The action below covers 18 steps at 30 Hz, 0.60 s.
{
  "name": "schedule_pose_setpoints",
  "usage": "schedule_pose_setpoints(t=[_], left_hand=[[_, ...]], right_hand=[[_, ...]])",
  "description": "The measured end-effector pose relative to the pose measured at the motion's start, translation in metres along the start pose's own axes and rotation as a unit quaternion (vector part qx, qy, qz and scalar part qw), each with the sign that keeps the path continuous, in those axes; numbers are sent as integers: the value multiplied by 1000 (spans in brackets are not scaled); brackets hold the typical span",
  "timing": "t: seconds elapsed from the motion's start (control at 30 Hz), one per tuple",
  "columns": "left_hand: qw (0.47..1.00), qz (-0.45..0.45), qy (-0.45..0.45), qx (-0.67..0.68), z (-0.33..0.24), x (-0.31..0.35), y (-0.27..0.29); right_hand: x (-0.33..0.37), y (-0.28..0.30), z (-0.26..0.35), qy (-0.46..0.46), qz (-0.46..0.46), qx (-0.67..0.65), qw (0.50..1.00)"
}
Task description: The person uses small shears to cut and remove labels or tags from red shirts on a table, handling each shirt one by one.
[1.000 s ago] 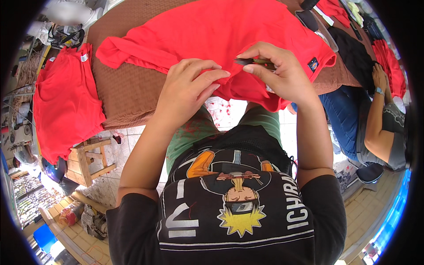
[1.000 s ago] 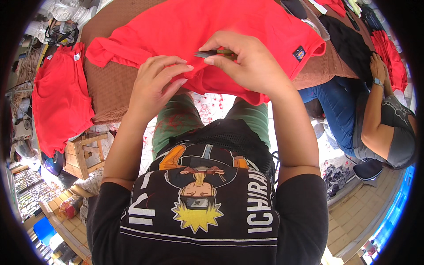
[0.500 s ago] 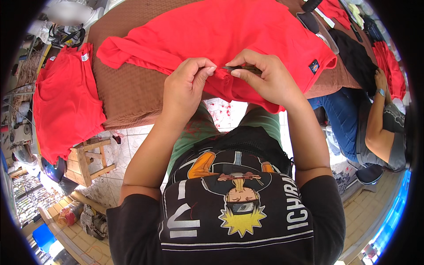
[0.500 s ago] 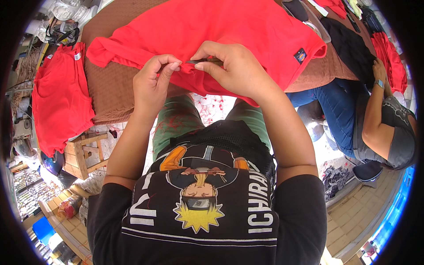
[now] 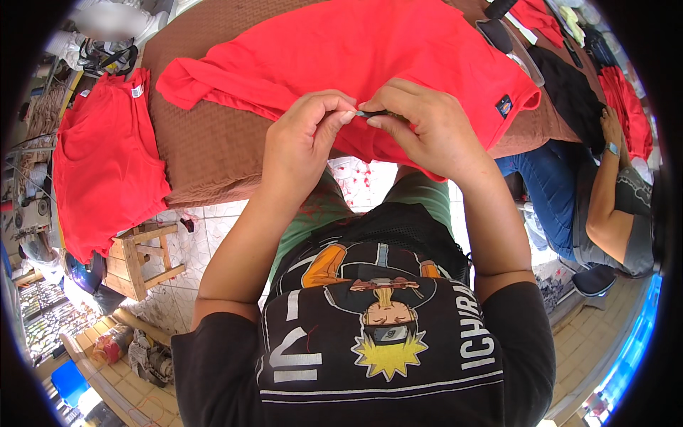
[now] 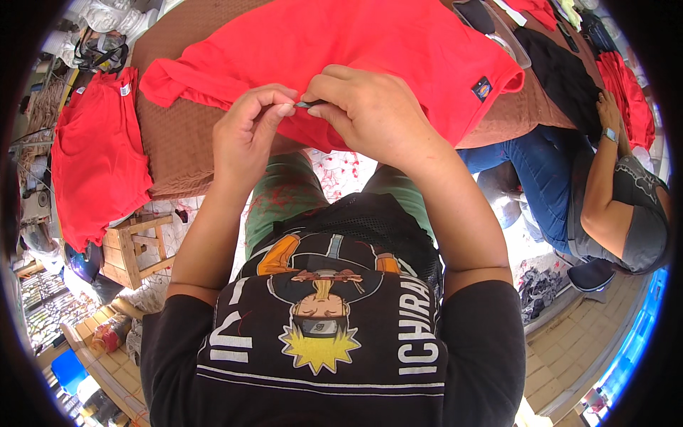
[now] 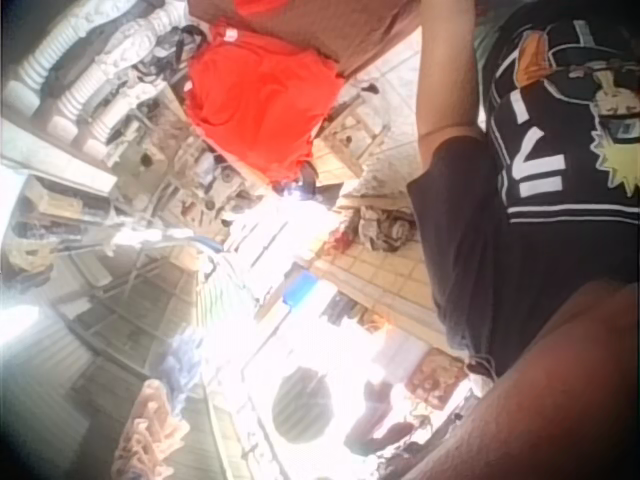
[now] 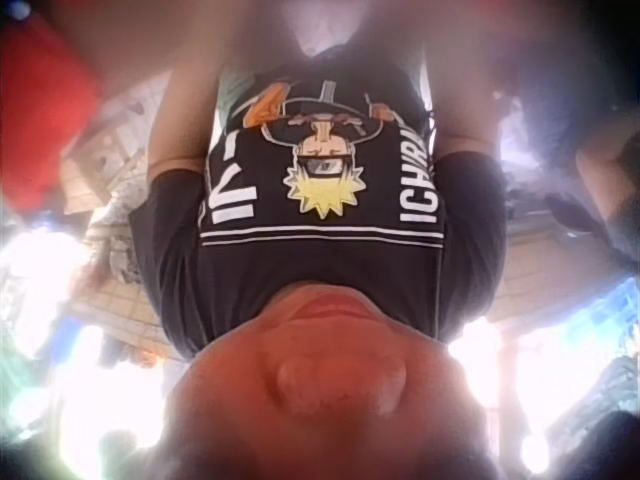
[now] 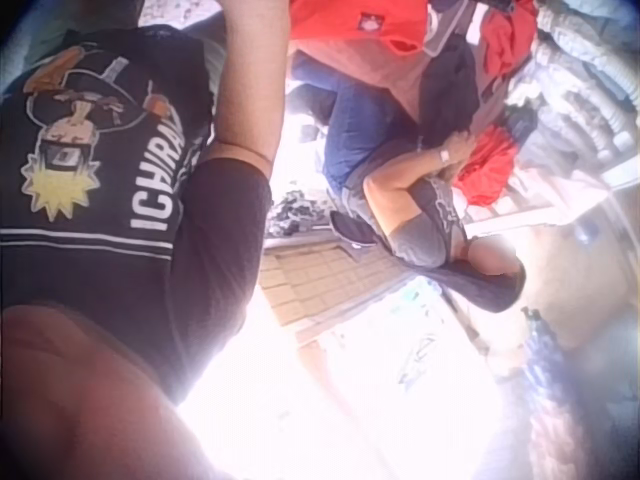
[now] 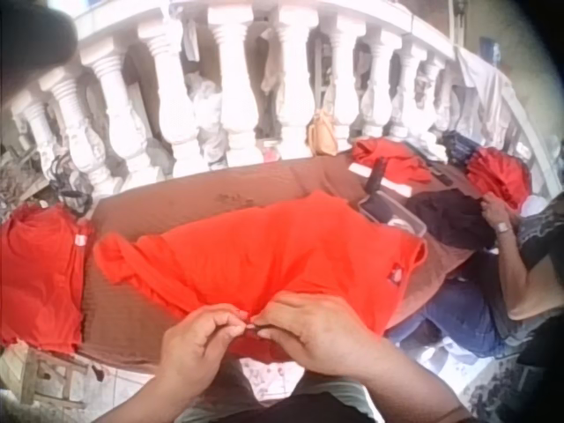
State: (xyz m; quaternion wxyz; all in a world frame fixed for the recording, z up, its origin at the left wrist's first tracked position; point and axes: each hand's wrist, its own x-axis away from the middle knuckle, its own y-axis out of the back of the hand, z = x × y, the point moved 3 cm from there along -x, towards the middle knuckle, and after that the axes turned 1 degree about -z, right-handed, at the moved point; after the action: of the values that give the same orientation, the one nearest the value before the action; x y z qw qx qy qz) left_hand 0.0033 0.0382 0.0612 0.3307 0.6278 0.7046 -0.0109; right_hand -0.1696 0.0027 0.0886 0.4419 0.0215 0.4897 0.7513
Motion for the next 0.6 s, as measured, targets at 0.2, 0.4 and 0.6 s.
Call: schedule_pose_setpoints(t=[0.2,0.4,0.6], left_hand=[[947,219,-194,132,-50,-19,47],[983,146,52,94,-41,-7,52],[982,130,114,-73,-12,16,-2]], right_hand=[[12,21,-6,-72,-57,-73,993],[25,11,-19,-111,0,-78,991],[18,-25,-38,-101,-21,-51,993]])
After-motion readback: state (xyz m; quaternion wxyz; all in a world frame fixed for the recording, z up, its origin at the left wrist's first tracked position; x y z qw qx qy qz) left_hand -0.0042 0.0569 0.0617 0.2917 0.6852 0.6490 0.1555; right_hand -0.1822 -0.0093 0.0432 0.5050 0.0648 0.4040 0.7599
